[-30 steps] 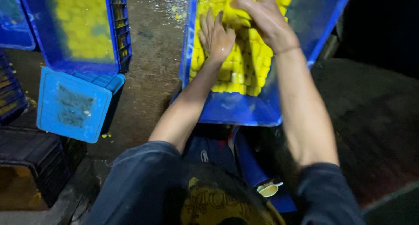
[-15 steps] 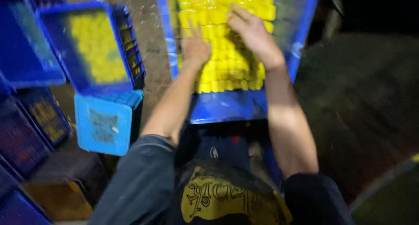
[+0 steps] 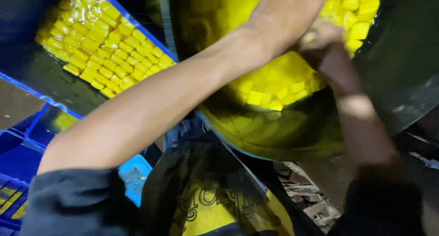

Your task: The person washes yellow food blocks in a large drum of water, scooping water over them with a plastic pitcher and rubbing individual blocks by hand. They transfer the washed blocks one at a time into a blue crate, arranging them inside.

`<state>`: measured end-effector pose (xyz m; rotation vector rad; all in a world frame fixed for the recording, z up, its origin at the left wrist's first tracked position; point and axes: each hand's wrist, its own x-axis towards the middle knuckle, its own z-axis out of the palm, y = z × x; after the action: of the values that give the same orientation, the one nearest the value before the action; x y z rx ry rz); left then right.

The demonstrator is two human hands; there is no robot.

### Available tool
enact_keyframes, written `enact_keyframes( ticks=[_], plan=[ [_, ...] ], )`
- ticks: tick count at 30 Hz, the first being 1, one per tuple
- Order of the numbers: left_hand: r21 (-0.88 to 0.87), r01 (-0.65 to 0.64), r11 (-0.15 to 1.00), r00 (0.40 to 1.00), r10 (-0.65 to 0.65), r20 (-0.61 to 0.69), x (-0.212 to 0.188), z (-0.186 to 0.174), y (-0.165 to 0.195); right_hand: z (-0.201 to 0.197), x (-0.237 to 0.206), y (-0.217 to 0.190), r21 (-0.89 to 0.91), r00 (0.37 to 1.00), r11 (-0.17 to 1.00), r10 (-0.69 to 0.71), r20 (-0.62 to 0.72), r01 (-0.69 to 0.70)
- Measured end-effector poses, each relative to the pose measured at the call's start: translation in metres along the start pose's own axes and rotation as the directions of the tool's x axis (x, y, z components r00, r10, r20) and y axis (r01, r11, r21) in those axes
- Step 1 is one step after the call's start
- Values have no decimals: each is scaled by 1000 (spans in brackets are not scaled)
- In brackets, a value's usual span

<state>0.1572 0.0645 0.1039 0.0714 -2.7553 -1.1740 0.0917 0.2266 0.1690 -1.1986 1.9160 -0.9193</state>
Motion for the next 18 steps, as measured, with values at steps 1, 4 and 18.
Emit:
enact_keyframes(
  ticks=[1, 4, 18],
  plan=[
    [140, 65, 988, 979, -90, 183, 5, 28, 2, 0, -1, 41, 56, 993, 998, -27, 113, 21],
    [409, 29, 912, 821, -255, 511, -11, 108, -19, 26, -4, 152, -612, 961, 781, 246, 124, -121],
    [537, 271, 799, 829, -477, 292, -10, 141, -63, -21, 65, 187, -140, 928, 984, 155, 340, -113]
  ],
)
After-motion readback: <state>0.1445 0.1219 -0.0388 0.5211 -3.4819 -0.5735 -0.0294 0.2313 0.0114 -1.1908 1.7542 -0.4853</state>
